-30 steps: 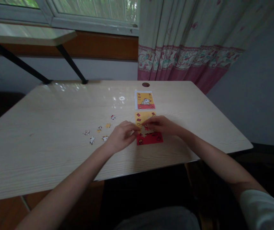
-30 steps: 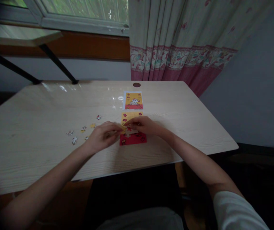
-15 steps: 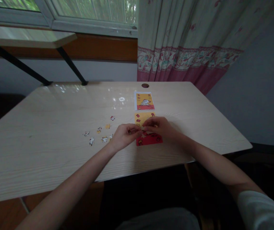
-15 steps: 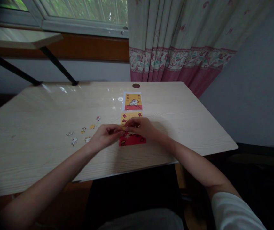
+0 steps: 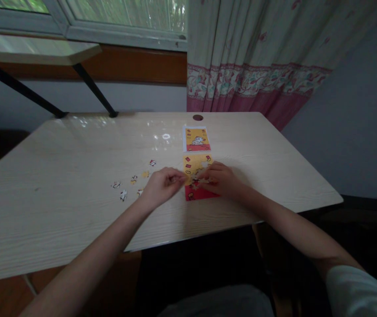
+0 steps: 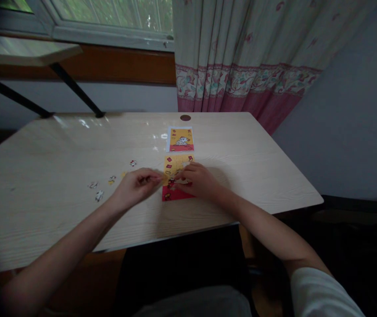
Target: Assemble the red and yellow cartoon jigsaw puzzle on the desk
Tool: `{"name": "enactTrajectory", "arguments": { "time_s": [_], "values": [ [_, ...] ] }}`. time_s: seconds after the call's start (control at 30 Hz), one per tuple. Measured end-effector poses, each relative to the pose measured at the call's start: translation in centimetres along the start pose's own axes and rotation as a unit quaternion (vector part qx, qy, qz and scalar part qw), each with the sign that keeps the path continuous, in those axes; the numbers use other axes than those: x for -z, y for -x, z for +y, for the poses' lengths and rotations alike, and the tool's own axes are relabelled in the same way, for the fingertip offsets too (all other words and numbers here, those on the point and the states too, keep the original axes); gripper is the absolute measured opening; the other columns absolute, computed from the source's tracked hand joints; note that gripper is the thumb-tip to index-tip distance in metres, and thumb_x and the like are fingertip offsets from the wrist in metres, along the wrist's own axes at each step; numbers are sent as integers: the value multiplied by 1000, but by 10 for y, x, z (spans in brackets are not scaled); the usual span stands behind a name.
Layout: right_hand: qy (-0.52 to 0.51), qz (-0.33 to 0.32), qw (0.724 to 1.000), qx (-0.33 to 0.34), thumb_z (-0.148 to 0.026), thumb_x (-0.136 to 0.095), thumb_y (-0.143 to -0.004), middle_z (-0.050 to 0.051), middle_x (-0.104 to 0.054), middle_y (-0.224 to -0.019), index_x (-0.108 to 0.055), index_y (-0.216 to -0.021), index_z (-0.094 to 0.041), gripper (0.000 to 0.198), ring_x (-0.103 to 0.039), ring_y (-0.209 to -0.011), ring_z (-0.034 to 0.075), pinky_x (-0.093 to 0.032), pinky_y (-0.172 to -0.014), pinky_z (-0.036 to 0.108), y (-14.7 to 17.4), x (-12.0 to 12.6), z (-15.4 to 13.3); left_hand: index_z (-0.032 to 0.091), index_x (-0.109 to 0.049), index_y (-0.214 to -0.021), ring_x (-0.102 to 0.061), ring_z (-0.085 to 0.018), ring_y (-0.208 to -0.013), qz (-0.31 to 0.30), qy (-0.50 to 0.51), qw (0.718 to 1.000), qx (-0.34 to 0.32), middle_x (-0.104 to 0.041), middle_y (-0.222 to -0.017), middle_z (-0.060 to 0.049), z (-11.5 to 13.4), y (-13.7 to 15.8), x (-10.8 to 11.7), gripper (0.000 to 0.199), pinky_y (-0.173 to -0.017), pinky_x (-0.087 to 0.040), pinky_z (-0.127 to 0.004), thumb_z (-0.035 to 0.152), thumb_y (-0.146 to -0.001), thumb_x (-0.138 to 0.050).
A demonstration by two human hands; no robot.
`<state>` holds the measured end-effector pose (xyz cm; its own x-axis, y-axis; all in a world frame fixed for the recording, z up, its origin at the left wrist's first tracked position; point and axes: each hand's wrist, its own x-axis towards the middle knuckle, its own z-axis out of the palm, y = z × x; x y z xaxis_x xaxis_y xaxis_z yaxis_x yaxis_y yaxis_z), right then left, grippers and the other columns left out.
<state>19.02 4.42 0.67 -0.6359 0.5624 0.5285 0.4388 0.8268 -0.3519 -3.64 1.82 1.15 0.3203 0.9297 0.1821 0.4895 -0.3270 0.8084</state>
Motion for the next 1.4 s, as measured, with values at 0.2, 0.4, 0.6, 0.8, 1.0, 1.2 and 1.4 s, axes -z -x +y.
{"name": "enactTrajectory", "arguments": {
  "time_s": [0.2, 0.4, 0.6, 0.8, 1.0, 1.2, 1.4],
  "values": [
    [-17, -88, 996, -28, -35, -65, -80, 3, -67, -76, -69, -79, -19, 16, -59, -75, 14, -44, -72, 28, 2, -2, 0, 16, -67, -86, -53, -18, -79, -61, -164, 969, -175, -62, -79, -6, 0, 5, 14, 18, -73, -44, -31, 22, -86, -50],
    [-8, -108, 993, -40, -35, -65, -80, 3, -66, -78, -68, -81, -19, 17, -58, -77, 16, -43, -73, 28, 2, -2, 0, 15, -67, -92, -50, -19, -84, -116, -198, 948, -219, -57, -85, -8, -3, 7, 8, 21, -74, -44, -31, 18, -86, -47],
    [-19, -117, 992, -52, -35, -63, -81, 3, -66, -79, -66, -82, -19, 17, -58, -80, 16, -43, -76, 29, 2, -2, -1, 18, -67, -97, -48, -20, -82, -139, -233, 934, -231, -55, -85, -7, -2, 9, 6, 24, -73, -43, -33, 16, -85, -47],
    [-18, -102, 993, -48, -28, -64, -80, 3, -66, -82, -66, -87, -18, 12, -58, -82, 16, -44, -76, 28, 2, -1, 1, 19, -66, -102, -50, -20, -82, -141, -243, 932, -230, -54, -84, -7, -3, 10, 4, 27, -79, -43, -39, 15, -86, -44],
    [-24, -109, 993, -35, -23, -59, -82, 4, -66, -85, -66, -82, -19, 9, -58, -84, 16, -44, -78, 29, 3, -3, 3, 16, -66, -100, -51, -20, -84, -135, -250, 930, -231, -56, -87, -8, -3, 10, 4, 29, -82, -44, -40, 12, -85, -42],
    [-5, -133, 990, -48, -22, -61, -80, 3, -64, -80, -66, -76, -18, 7, -57, -78, 15, -44, -73, 27, -1, -4, -2, 16, -66, -101, -51, -20, -82, -132, -272, 924, -236, -56, -89, -9, -1, 11, 3, 31, -82, -44, -40, 12, -86, -39],
    [17, -181, 983, -26, -20, -58, -84, 4, -66, -84, -68, -81, -19, 10, -58, -80, 16, -44, -79, 30, -8, 8, -3, 18, -66, -101, -50, -20, -83, -132, -283, 919, -239, -56, -91, -9, -2, 10, 6, 30, -80, -44, -39, 12, -85, -41]
  ]
}}
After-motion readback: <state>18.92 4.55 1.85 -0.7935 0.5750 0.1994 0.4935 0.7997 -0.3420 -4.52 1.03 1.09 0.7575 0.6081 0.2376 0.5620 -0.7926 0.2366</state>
